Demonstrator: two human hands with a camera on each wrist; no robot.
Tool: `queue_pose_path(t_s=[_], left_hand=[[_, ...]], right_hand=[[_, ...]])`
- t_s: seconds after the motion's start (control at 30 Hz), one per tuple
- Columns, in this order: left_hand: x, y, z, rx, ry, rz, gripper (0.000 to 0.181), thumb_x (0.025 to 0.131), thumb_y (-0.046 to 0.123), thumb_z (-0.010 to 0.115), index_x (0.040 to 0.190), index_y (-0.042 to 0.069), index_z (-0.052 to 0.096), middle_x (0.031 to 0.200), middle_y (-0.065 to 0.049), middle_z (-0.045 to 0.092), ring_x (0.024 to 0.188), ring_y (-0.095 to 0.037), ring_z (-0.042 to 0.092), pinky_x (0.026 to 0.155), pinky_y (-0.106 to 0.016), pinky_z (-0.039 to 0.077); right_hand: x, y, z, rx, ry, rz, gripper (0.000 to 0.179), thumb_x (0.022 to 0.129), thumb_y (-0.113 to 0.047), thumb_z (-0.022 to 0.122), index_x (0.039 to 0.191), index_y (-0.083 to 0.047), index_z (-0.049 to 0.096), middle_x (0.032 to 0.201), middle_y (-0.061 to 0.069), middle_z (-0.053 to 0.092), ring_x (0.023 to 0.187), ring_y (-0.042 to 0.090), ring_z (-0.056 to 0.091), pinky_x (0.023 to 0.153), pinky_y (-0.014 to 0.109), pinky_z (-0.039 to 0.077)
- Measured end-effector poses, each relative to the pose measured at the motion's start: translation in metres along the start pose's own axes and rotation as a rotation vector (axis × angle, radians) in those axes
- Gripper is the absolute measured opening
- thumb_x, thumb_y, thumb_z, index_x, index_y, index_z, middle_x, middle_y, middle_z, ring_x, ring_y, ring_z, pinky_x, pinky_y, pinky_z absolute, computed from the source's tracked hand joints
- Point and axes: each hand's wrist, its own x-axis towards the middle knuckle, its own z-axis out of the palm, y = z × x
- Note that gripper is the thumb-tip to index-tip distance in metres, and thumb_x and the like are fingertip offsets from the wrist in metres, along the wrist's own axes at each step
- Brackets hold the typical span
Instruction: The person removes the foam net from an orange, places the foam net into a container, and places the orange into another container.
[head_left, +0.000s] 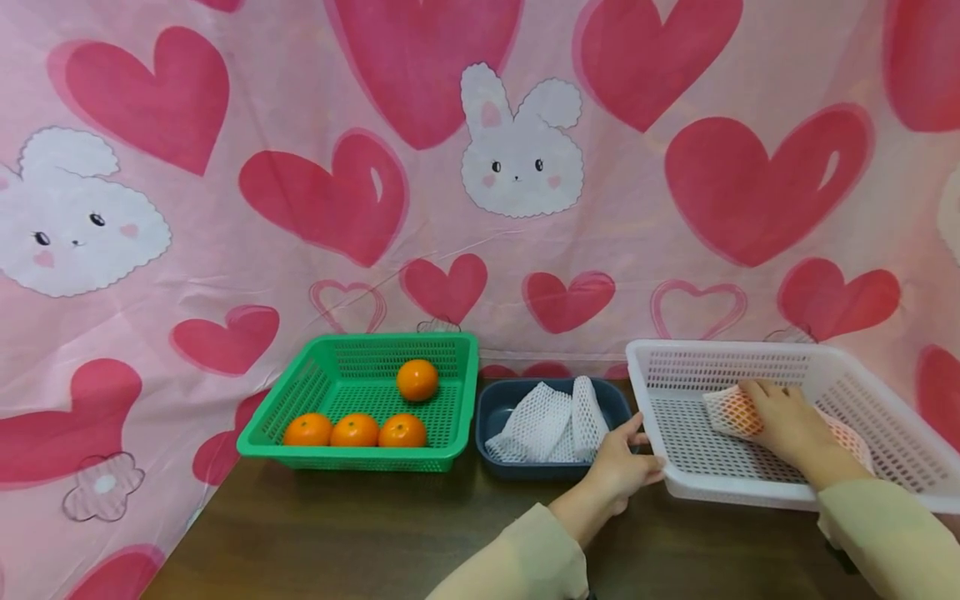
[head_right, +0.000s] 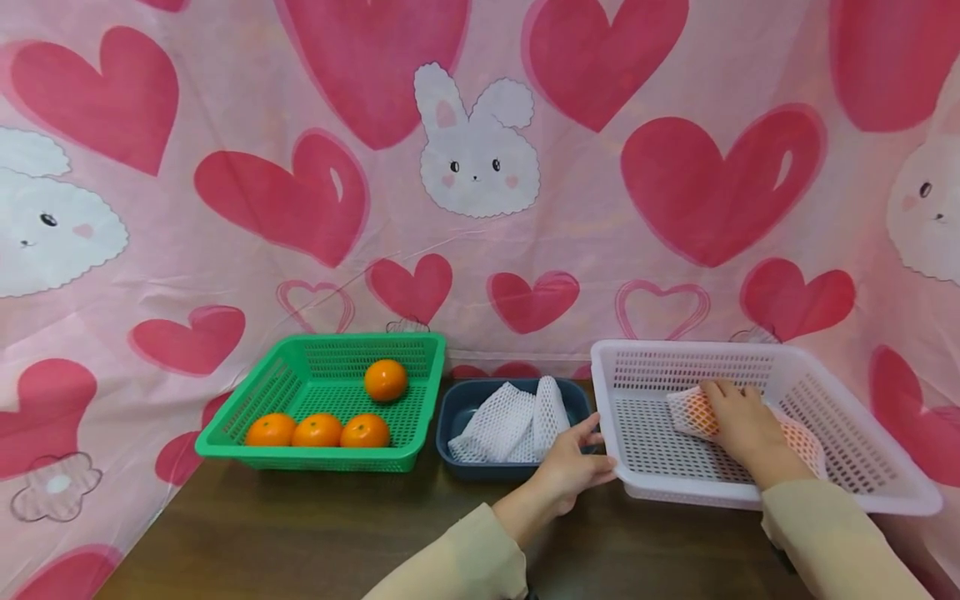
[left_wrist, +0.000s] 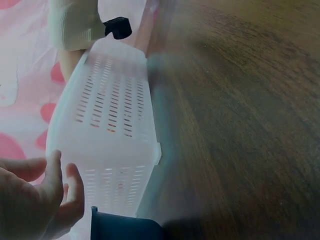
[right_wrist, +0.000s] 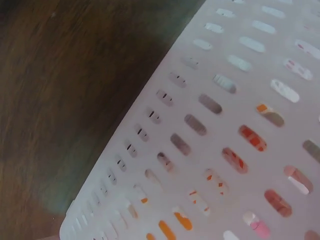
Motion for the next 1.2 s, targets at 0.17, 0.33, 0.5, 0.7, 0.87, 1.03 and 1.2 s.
queue_pose_path(t_s=[0.17, 0.33, 0.5, 0.7, 0.87, 1.03, 1.2], left_hand=[[0.0, -0.001, 0.0, -0.016, -0.008, 0.006, 0.072, 0.087, -0.026, 0.06, 0.152, 0.0, 0.045, 0.108, -0.007, 0.057, 0.099, -0.032, 0.07, 0.084, -0.042, 0.059], [0.0, -0.003, -0.001, -0.004, -0.007, 0.004, 0.072, 0.087, -0.026, 0.06, 0.152, 0.001, 0.045, 0.107, -0.007, 0.057, 0.101, -0.032, 0.07, 0.083, -0.042, 0.059], [0.0, -0.003, -0.001, 0.013, -0.003, 0.004, 0.072, 0.087, -0.025, 0.061, 0.152, 0.001, 0.046, 0.107, -0.006, 0.058, 0.096, -0.028, 0.07, 0.083, -0.042, 0.059], [0.001, -0.004, -0.001, 0.002, -0.005, 0.005, 0.072, 0.086, -0.025, 0.061, 0.151, 0.002, 0.047, 0.107, -0.007, 0.058, 0.098, -0.03, 0.07, 0.084, -0.043, 0.059], [0.003, -0.003, -0.002, -0.004, -0.007, 0.008, 0.072, 0.086, -0.025, 0.061, 0.151, 0.003, 0.048, 0.106, -0.007, 0.059, 0.098, -0.029, 0.069, 0.085, -0.044, 0.058], [0.002, -0.003, -0.001, 0.009, -0.002, 0.011, 0.072, 0.086, -0.025, 0.062, 0.151, 0.003, 0.048, 0.105, -0.006, 0.058, 0.096, -0.027, 0.07, 0.083, -0.042, 0.059], [0.002, -0.005, -0.001, 0.01, -0.001, 0.016, 0.073, 0.086, -0.025, 0.062, 0.152, 0.002, 0.047, 0.105, -0.006, 0.058, 0.095, -0.026, 0.07, 0.083, -0.042, 0.059]], right_hand=[[0.0, -0.004, -0.004, -0.032, -0.014, -0.006, 0.078, 0.07, -0.01, 0.092, 0.131, 0.014, 0.049, 0.124, 0.04, 0.05, 0.108, 0.065, 0.045, 0.089, 0.074, 0.04], [0.0, -0.002, -0.003, -0.022, -0.016, -0.009, 0.082, 0.066, -0.009, 0.093, 0.131, 0.014, 0.049, 0.123, 0.042, 0.05, 0.108, 0.066, 0.045, 0.088, 0.073, 0.041], [0.0, -0.004, -0.005, -0.002, -0.004, -0.006, 0.08, 0.066, -0.014, 0.094, 0.128, 0.013, 0.052, 0.122, 0.04, 0.051, 0.105, 0.065, 0.047, 0.088, 0.072, 0.042], [0.002, -0.024, -0.013, 0.019, 0.0, -0.066, 0.077, 0.063, -0.016, 0.096, 0.124, 0.01, 0.058, 0.117, 0.037, 0.057, 0.102, 0.062, 0.053, 0.086, 0.071, 0.044], [0.004, -0.043, -0.016, 0.05, 0.018, -0.128, 0.074, 0.062, -0.016, 0.097, 0.121, 0.009, 0.061, 0.114, 0.033, 0.061, 0.104, 0.057, 0.055, 0.091, 0.07, 0.042], [0.004, -0.051, -0.014, 0.062, 0.036, -0.165, 0.071, 0.061, -0.014, 0.097, 0.119, 0.006, 0.062, 0.113, 0.031, 0.062, 0.104, 0.056, 0.056, 0.091, 0.069, 0.042], [0.004, -0.05, -0.012, 0.086, 0.002, -0.128, 0.077, 0.062, -0.018, 0.097, 0.125, 0.007, 0.062, 0.109, 0.031, 0.059, 0.098, 0.051, 0.056, 0.084, 0.067, 0.047]])
